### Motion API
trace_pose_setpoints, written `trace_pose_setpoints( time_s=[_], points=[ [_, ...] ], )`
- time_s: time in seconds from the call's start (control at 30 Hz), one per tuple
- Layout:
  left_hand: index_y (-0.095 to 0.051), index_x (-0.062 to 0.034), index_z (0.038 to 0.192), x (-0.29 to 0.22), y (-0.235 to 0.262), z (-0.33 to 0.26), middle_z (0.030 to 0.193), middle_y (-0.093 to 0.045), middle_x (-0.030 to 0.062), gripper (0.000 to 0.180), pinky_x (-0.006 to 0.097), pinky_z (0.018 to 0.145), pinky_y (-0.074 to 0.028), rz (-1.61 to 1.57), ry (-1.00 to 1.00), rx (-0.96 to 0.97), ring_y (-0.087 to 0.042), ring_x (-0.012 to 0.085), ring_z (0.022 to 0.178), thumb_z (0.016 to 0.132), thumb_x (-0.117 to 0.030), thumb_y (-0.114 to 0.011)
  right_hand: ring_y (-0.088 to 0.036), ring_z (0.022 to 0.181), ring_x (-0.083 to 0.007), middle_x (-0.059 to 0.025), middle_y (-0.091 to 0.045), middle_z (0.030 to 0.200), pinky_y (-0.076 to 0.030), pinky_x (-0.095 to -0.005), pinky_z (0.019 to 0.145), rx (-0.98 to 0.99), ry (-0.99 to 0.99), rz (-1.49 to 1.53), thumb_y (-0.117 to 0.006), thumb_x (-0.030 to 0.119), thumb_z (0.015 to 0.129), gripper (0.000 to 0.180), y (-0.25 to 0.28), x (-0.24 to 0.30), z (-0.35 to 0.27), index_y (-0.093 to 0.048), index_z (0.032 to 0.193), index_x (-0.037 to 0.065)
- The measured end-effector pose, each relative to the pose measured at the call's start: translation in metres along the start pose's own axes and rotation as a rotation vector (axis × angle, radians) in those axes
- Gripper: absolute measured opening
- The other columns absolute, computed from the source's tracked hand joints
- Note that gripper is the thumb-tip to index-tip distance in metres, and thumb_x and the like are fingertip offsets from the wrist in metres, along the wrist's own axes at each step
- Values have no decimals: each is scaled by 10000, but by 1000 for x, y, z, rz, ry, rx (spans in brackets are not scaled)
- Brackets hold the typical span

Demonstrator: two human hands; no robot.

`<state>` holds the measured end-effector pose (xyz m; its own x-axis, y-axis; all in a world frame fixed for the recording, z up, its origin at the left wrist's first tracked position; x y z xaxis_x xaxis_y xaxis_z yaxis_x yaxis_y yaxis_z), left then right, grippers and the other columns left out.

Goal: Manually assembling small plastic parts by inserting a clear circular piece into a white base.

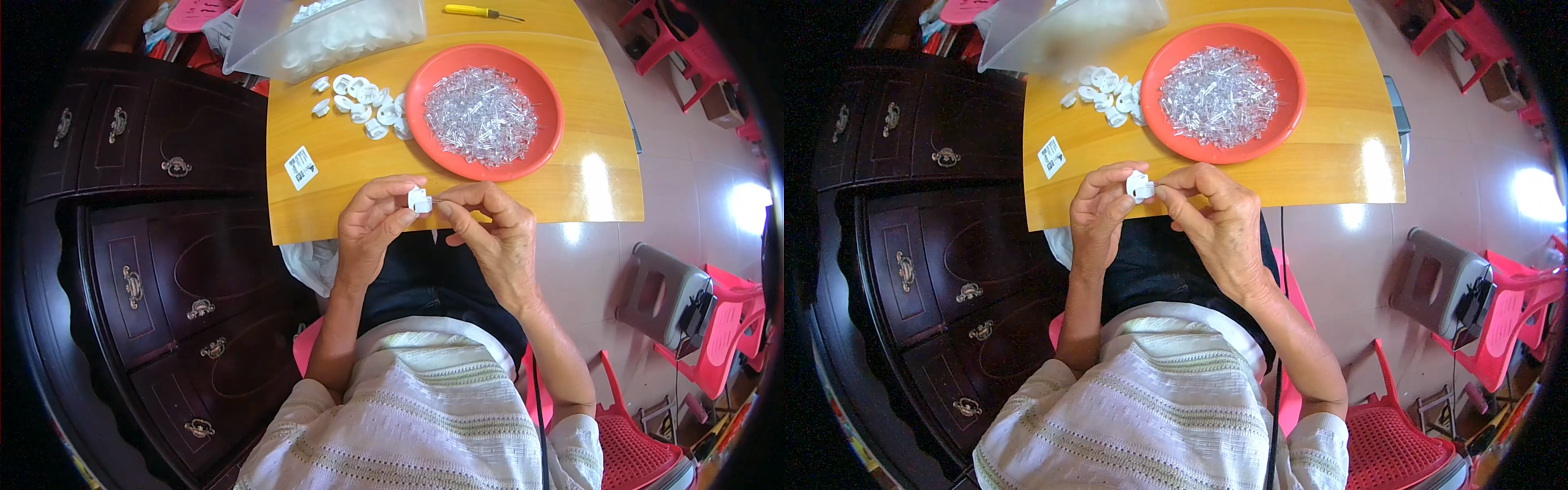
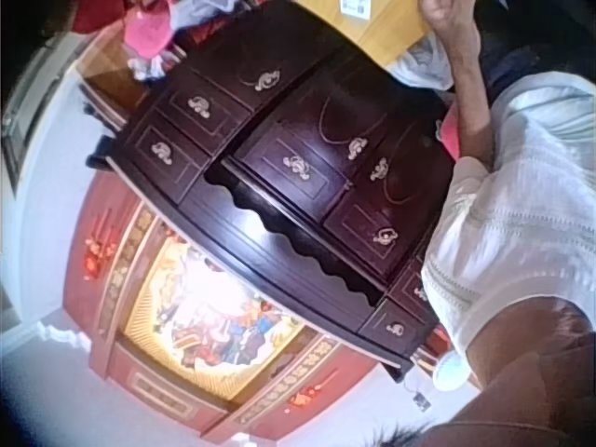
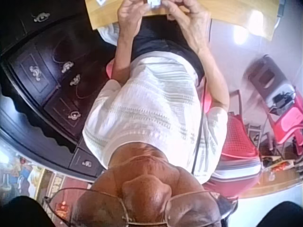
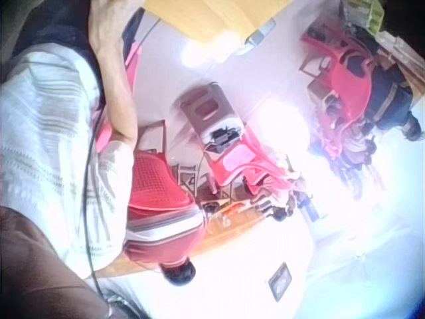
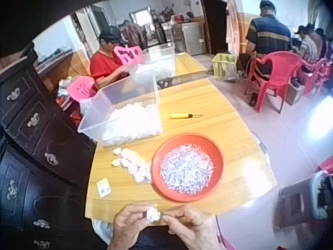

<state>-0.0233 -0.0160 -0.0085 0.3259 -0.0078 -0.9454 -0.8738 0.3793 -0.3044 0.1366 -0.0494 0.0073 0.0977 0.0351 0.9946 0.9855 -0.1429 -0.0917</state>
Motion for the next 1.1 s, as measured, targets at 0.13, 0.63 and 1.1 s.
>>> trace_pose_setpoints(
  time_s=[0.13,0.63,1.1],
  points=[
    [-552,18,1163,-1,-2,1,1260,-548,174,295,329,940,-492,25,-7,3,-593,210,1082,877,85,-579,-614,767,-60,-31,-680,876,-543,-219,580,0,-70,88,-671,80,881,91,0,-5,0,-669,926,1],
    [-547,37,1176,-7,-9,3,1257,-540,166,345,310,957,-487,161,-28,42,-583,205,1106,846,124,-599,-607,763,-62,-24,-665,895,-540,-214,579,33,-113,114,-677,85,880,97,-1,-12,2,-669,930,2],
    [-575,39,1147,-4,-9,3,1256,-543,176,335,310,949,-504,203,22,58,-578,206,1125,829,134,-622,-611,711,-57,-37,-660,825,-539,-192,583,99,-326,303,-689,87,878,116,3,-35,4,-652,933,-8]
  ],
)
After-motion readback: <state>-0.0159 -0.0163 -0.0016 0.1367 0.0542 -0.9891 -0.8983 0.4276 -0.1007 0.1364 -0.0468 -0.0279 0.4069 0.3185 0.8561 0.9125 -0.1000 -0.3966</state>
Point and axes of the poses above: each hand's wrist, its own z-axis towards the middle knuckle, its own y-axis out of the back of the hand, x = y × z, the point moved 7 cm from there along z, towards the middle knuckle
